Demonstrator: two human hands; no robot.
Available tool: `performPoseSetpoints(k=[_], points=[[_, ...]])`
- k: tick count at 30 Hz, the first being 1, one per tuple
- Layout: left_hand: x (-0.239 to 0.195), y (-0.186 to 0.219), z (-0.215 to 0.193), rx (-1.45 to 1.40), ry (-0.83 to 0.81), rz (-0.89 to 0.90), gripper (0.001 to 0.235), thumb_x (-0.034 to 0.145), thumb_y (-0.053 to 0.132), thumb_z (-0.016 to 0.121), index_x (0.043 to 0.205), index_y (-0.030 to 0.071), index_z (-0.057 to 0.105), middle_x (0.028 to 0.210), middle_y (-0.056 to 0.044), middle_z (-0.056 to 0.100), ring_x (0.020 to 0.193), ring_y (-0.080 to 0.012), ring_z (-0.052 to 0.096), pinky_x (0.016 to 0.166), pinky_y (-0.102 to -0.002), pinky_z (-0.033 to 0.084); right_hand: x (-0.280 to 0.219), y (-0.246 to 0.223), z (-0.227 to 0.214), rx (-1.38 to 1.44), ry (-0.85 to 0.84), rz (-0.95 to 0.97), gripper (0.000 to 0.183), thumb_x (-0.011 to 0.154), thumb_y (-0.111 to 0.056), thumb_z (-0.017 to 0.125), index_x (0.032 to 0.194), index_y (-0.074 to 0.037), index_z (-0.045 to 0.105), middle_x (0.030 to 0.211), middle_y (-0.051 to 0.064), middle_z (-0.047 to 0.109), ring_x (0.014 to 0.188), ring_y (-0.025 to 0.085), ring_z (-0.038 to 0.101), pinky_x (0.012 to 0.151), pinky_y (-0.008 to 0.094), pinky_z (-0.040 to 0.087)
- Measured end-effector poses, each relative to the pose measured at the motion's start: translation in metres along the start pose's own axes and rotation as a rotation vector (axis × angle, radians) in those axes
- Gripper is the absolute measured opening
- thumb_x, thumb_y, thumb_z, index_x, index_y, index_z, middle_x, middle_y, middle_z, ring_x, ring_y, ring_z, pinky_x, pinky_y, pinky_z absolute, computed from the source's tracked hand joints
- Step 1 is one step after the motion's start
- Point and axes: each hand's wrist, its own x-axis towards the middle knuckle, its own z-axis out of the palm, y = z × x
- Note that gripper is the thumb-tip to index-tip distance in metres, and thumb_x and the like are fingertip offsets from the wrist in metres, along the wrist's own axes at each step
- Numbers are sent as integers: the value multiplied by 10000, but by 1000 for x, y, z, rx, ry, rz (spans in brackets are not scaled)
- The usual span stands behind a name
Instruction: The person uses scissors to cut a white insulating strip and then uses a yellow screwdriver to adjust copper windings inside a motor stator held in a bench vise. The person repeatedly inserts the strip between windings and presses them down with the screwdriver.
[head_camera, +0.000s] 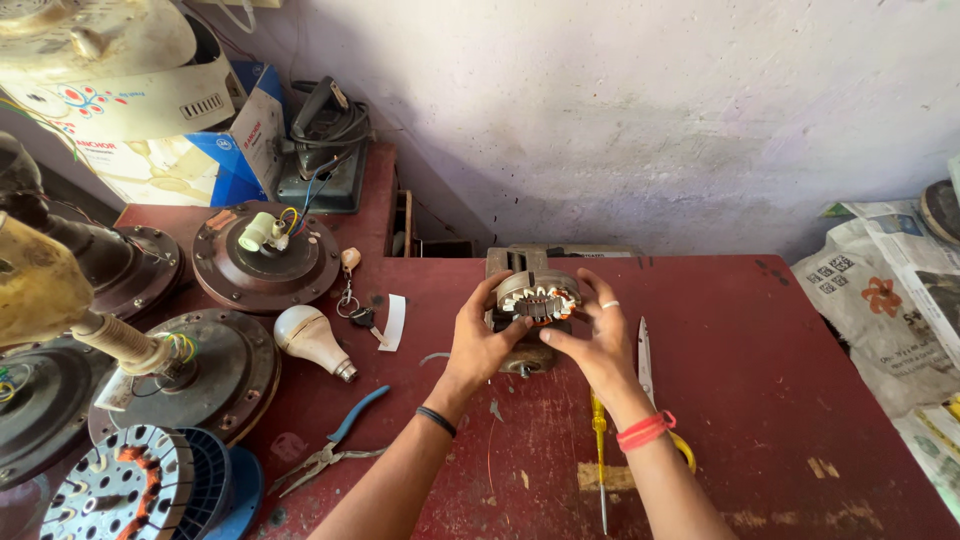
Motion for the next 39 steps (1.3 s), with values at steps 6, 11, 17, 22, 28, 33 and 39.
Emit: performPoseSetpoints(k=[6, 11, 17, 22, 28, 33, 39], points=[[7, 1, -5, 262, 0, 40, 627, 731, 140, 810, 1311, 19, 605, 1170, -163, 721, 1112, -250, 717, 976, -363, 554, 19, 14, 3, 150, -74, 72, 793, 645, 48, 815, 1381, -37, 535, 1232, 88, 675, 1150, 189, 647, 1015, 342, 534], [9, -1, -9, 382, -24, 73, 559, 739, 167, 839, 1245, 19, 652, 1082, -162, 698, 1051, -287, 695, 940, -389, 547, 21, 24, 3, 91, -74, 70, 619, 694, 31, 817, 1268, 8, 585, 1154, 86, 704, 1073, 170, 675, 963, 334, 557], [8, -1, -7, 188, -19, 150, 591, 748, 100, 814, 1291, 33, 592, 1135, -136, 717, 1100, -262, 705, 961, -380, 553, 22, 25, 2, 47, -91, 15, 589, 711, -18, 826, 1254, 5, 601, 1143, 81, 706, 1064, 155, 660, 961, 326, 536], [15, 2, -15, 253, -92, 218, 551, 738, 119, 802, 1251, 26, 626, 1116, -157, 727, 1064, -300, 717, 960, -396, 549, 21, 27, 3, 74, -96, 33, 571, 724, -49, 831, 1243, 12, 604, 1122, 84, 717, 1049, 160, 671, 954, 329, 545], [21, 1, -18, 471, -97, 226, 494, 711, 202, 832, 1145, 18, 684, 1047, -187, 719, 997, -344, 697, 925, -417, 534, 19, 30, 3, 75, -82, 14, 579, 727, -36, 830, 1256, 20, 603, 1139, 91, 715, 1065, 164, 665, 967, 334, 539], [16, -5, -16, 263, -88, 93, 546, 726, 166, 842, 1218, 16, 661, 1149, -158, 731, 1071, -254, 715, 973, -367, 540, 18, 28, 4, 166, -75, 51, 602, 726, -35, 831, 1272, 22, 585, 1144, 94, 714, 1074, 173, 676, 974, 344, 547], [16, -11, -10, 16, -162, 57, 615, 751, 42, 811, 1327, 27, 597, 1206, -137, 721, 1142, -217, 668, 1039, -365, 530, -19, 19, 16, -325, 283, -344, 571, 792, -129, 855, 1277, 35, 603, 1203, 144, 695, 1128, 212, 663, 973, 389, 531]])
